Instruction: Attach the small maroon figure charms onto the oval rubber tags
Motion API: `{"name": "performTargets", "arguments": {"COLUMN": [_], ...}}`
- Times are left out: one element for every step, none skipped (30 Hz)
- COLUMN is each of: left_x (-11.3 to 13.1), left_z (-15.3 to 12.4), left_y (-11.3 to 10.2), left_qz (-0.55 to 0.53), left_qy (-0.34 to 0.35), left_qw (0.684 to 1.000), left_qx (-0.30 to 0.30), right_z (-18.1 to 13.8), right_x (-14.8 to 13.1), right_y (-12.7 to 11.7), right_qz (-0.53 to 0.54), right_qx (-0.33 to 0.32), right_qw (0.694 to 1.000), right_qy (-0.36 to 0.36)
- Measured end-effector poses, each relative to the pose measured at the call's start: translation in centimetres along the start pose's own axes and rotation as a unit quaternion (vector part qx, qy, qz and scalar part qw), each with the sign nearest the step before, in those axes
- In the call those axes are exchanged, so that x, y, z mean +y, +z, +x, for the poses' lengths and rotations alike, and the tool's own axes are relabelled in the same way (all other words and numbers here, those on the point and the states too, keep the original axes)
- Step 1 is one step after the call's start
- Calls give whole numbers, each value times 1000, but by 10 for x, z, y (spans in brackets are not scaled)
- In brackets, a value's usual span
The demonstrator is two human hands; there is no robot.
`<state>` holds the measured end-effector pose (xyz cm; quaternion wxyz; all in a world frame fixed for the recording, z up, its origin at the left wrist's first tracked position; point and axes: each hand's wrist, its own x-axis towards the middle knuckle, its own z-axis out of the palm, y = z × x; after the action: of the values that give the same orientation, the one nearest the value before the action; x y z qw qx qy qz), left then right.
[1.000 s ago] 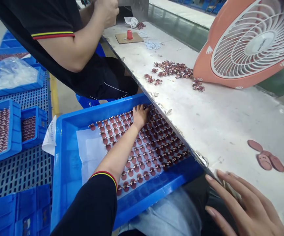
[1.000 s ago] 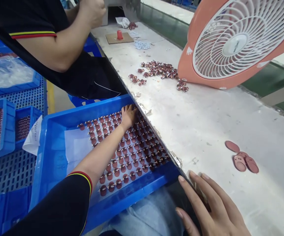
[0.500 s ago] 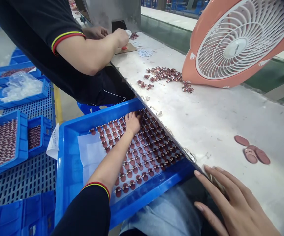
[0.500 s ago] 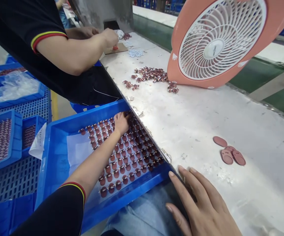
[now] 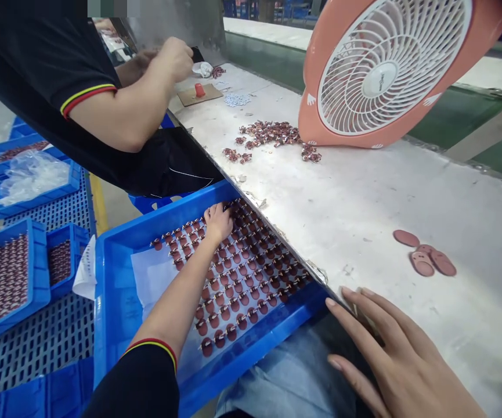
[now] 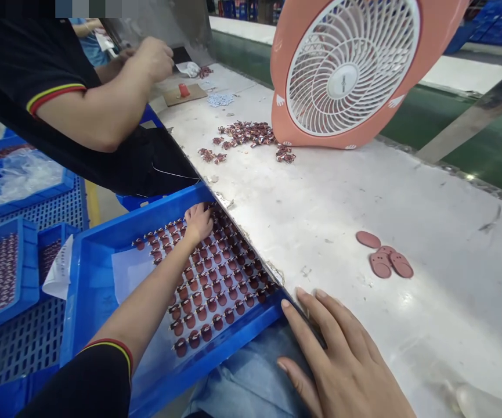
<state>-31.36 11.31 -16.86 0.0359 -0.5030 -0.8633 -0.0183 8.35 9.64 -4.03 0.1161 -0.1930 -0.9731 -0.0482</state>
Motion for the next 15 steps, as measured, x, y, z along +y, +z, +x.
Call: {"name": "performTargets", "arguments": {"left_x": [-3, -7, -11, -15, -19, -24, -28, -32, -35, -38, -41, -43, -44, -45, -46], "left_z": [2, 4, 6, 9, 12, 15, 18, 21, 23, 26, 27, 29, 30, 30, 30], "left_y": [-1, -3, -5, -7, -9, -12, -15, -17, -19, -21, -22, -23, -24, -24, -24], "left_qz": [-2, -5, -7, -8, -10, -11, -12, -13, -14, -14, -15, -15, -15, -15, -16], "left_qy": [8, 15, 21, 26, 30, 34, 38, 43, 48, 51, 54, 55, 56, 57, 58], "left_qw": [1000, 1000, 999, 999, 999, 998, 998, 997, 996, 995, 995, 994, 994, 994, 993], "left_qx": [-7, -15, -24, -33, -41, -50, -57, -65, -72, -79, -85, -89, -93, -96, -99], "right_z": [0, 1, 1, 2, 2, 3, 3, 4, 4, 3, 3, 2, 2, 1, 1], "right_x": [0, 0, 0, 0, 0, -1, -1, -1, -1, 0, 0, 0, 0, 0, 0], "right_y": [-1, -1, -2, -2, -3, -3, -2, -2, -2, -1, -1, 0, 0, 0, 0], "right_qz": [-1, -3, -4, -5, -5, -4, -2, -1, 0, 1, 1, 1, 0, 0, -1], "right_qx": [-1, 0, 1, 4, 7, 10, 11, 10, 8, 6, 3, 1, 0, 1, 3], "right_qw": [1000, 1000, 1000, 1000, 1000, 1000, 1000, 1000, 1000, 1000, 1000, 1000, 1000, 1000, 1000], "right_qy": [0, 0, 1, 1, 2, 2, 1, 2, 2, 3, 4, 4, 5, 4, 4]}}
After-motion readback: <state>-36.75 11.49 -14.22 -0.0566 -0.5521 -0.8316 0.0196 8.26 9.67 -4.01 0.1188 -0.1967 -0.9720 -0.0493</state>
